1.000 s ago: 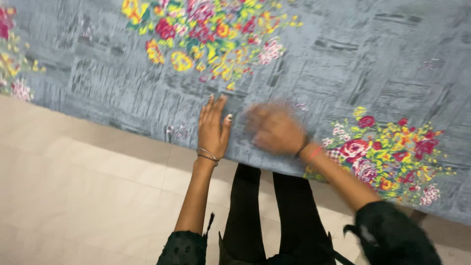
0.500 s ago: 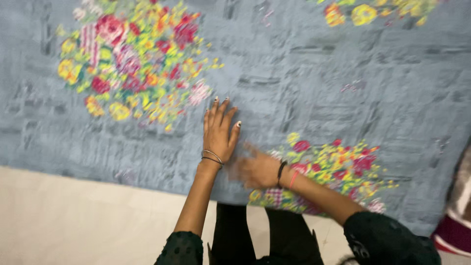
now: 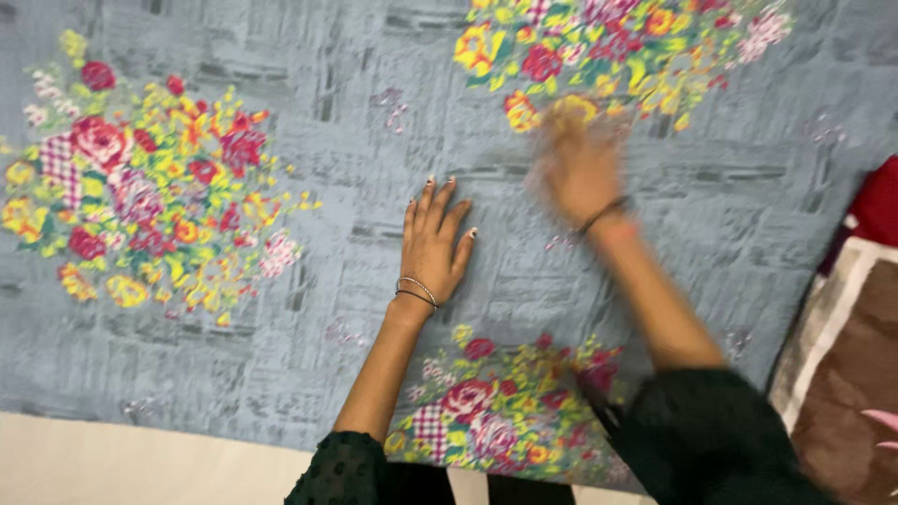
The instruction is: The person smooths a bedsheet across a mattress by hand and then arranges two pillows at the head of the bed.
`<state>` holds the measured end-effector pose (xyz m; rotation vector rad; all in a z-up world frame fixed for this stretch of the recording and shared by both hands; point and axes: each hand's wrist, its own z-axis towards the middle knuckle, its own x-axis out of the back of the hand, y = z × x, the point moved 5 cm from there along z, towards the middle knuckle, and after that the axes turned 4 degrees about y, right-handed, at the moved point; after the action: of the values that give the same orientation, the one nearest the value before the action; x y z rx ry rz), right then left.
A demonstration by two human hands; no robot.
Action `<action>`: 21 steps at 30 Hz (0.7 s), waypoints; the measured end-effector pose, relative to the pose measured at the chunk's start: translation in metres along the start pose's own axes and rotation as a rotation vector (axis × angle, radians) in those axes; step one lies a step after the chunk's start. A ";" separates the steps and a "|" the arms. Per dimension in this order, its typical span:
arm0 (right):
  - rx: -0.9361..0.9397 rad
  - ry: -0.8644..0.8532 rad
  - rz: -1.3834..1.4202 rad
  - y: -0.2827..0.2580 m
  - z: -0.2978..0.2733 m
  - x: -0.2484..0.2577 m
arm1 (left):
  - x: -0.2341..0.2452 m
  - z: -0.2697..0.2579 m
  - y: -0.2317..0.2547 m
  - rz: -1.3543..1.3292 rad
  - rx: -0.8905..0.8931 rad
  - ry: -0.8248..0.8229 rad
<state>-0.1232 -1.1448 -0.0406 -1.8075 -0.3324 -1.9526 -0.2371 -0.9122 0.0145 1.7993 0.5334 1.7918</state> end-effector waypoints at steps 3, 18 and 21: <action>0.500 -0.287 0.224 -0.112 -0.081 0.005 | -0.020 0.046 0.018 -0.021 -0.081 0.049; -1.085 0.429 -0.057 0.390 -0.036 0.048 | -0.117 0.334 0.068 0.313 0.239 0.129; -1.020 0.450 -0.137 0.384 0.032 0.012 | -0.121 0.324 0.066 0.413 0.207 0.060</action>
<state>0.0895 -1.4643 -0.0747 -1.7580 0.8551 -2.8203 0.0747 -1.0708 -0.0291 2.1227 0.4018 2.1341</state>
